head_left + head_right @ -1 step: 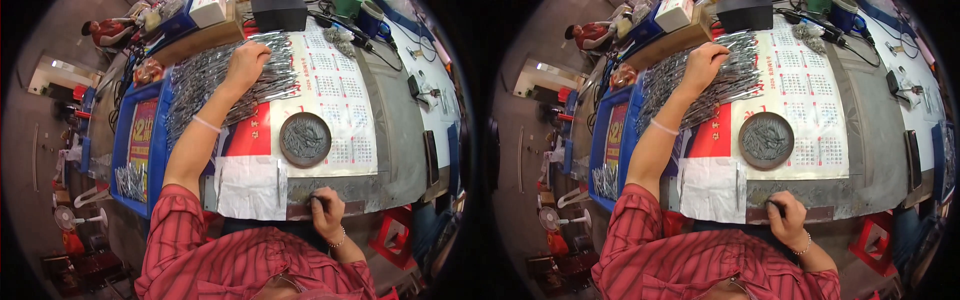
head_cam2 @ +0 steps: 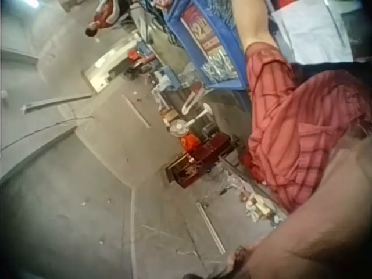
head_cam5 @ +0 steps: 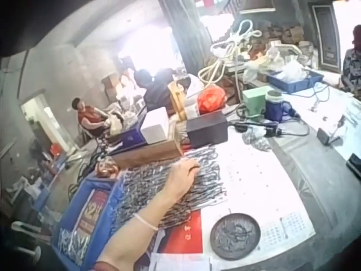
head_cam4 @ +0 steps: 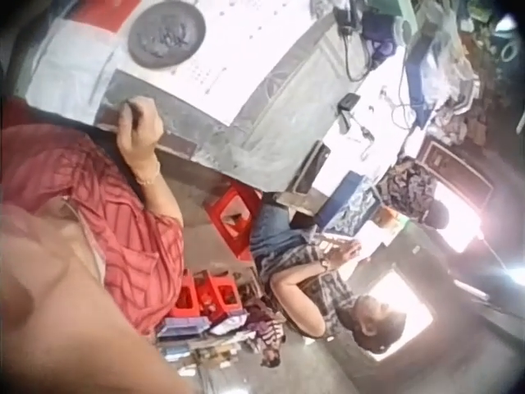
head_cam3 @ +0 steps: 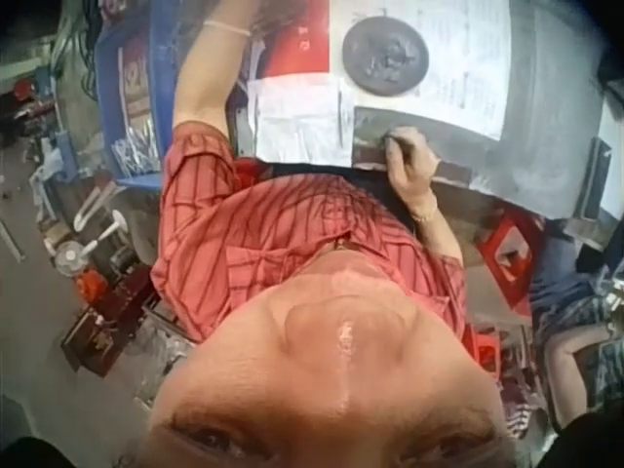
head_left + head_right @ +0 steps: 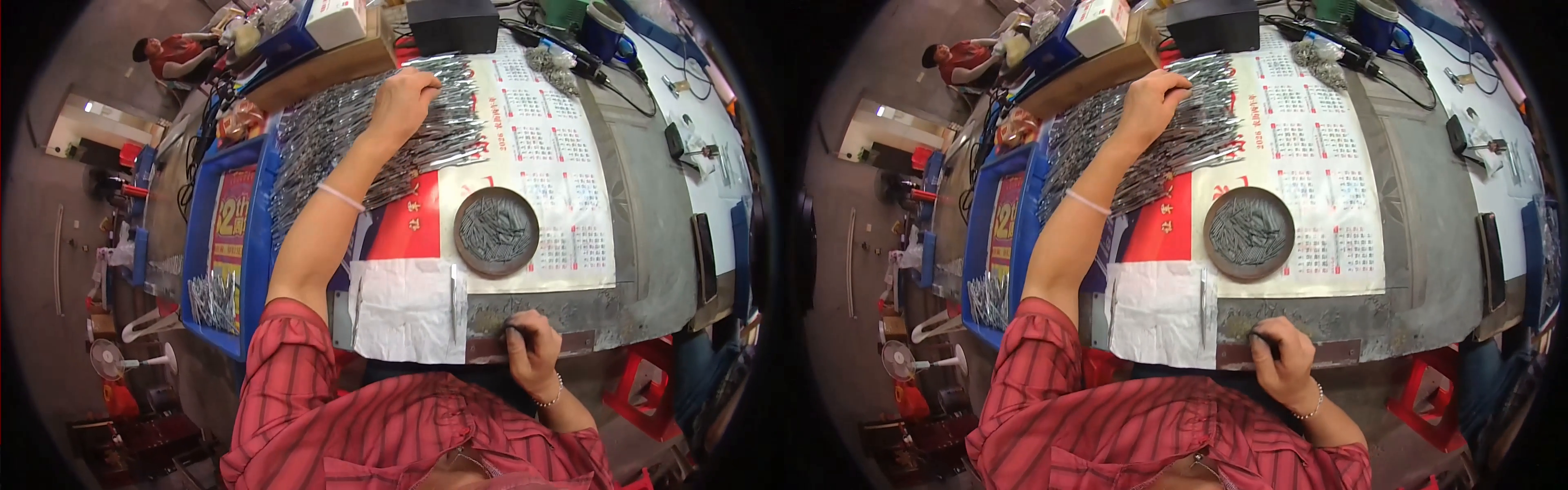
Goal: Assembling small metal components at a workbench in a manual assembly line.
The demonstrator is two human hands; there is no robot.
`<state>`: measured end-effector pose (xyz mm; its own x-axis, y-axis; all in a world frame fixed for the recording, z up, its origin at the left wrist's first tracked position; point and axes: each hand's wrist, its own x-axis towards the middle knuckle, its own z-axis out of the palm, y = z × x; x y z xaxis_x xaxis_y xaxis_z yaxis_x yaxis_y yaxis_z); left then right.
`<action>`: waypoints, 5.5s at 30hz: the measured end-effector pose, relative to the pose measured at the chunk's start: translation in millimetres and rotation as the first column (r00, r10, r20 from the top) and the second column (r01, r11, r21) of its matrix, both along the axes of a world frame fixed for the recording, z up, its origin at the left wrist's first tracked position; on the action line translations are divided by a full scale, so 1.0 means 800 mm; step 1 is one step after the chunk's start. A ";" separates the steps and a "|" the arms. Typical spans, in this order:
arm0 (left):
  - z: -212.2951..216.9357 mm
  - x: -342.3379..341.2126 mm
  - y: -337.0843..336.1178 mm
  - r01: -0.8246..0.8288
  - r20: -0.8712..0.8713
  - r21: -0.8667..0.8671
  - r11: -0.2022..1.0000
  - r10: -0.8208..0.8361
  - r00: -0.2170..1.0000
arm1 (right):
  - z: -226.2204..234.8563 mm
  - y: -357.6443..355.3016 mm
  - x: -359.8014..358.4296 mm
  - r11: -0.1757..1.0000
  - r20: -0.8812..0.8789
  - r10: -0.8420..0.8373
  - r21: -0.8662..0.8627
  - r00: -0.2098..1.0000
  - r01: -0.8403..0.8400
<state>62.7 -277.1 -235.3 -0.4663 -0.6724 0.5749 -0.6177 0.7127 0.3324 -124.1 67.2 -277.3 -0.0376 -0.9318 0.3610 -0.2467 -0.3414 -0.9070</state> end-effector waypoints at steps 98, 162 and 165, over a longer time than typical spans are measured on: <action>0.019 0.128 0.455 0.814 -0.754 0.553 0.178 0.522 0.399 | 0.043 -0.172 -0.011 0.999 -0.788 -0.007 -0.026 0.615 -0.022; 0.003 0.101 0.464 0.633 -0.638 0.756 0.164 0.395 0.660 | 0.056 -0.176 -0.010 0.996 -0.784 0.091 0.061 0.614 -0.069; 0.005 0.101 0.464 0.623 -0.633 0.763 0.174 0.401 0.662 | 0.063 -0.173 -0.014 0.996 -0.774 0.085 0.065 0.628 -0.055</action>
